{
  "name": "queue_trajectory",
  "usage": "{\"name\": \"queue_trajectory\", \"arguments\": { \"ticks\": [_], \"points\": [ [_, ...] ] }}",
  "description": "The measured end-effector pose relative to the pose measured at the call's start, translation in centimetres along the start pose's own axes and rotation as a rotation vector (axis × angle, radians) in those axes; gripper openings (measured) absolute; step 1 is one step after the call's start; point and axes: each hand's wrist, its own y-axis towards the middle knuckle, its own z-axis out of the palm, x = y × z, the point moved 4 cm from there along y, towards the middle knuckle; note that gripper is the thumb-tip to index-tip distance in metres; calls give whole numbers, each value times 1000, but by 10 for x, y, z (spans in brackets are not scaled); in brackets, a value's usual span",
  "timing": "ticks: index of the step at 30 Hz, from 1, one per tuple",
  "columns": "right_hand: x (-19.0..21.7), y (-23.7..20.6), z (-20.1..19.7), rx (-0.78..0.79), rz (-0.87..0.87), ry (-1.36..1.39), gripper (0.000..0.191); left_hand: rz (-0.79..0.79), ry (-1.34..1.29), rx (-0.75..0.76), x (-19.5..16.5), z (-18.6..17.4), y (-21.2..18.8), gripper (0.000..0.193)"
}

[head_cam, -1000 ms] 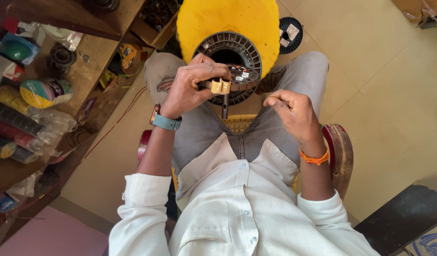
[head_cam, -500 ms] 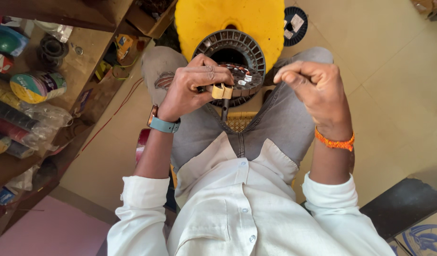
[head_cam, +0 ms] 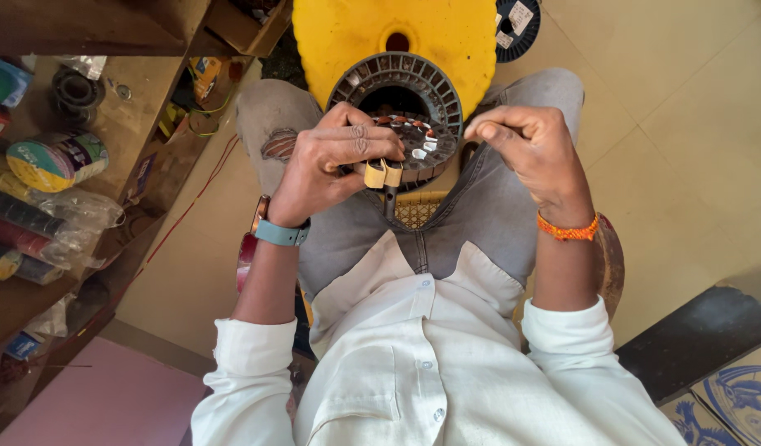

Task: The person sits in a workshop with a motor armature clamped in a yellow holder at their lap. They use a small hand tool to work on the copper commutator, rotating the armature to reach different sections and steadying it with the other hand.

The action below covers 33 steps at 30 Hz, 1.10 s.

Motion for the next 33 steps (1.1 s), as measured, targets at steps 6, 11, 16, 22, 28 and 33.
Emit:
{"name": "queue_trajectory", "arguments": {
  "ticks": [6, 11, 16, 22, 28, 33],
  "points": [
    [19, -26, -10, -67, -17, -153, 10, 3, -19, 4, 2, -1, 1, 53],
    [32, -28, -11, -124, 28, -205, 10, -14, 14, 17, -1, -1, 3, 50],
    [56, -29, -12, -104, 55, -45, 9, -9, 42, 35, -3, -2, 4, 52],
    [100, -48, 23, 28, -67, -207, 10, 9, 41, 82, 0, -2, 6, 53],
    [112, -74, 96, 8, -316, -501, 9, 35, -15, 72, -1, -2, 10, 39],
    [73, -80, 132, -43, -453, -714, 10, 81, 71, 63, -2, -1, 7, 36]
  ]
}}
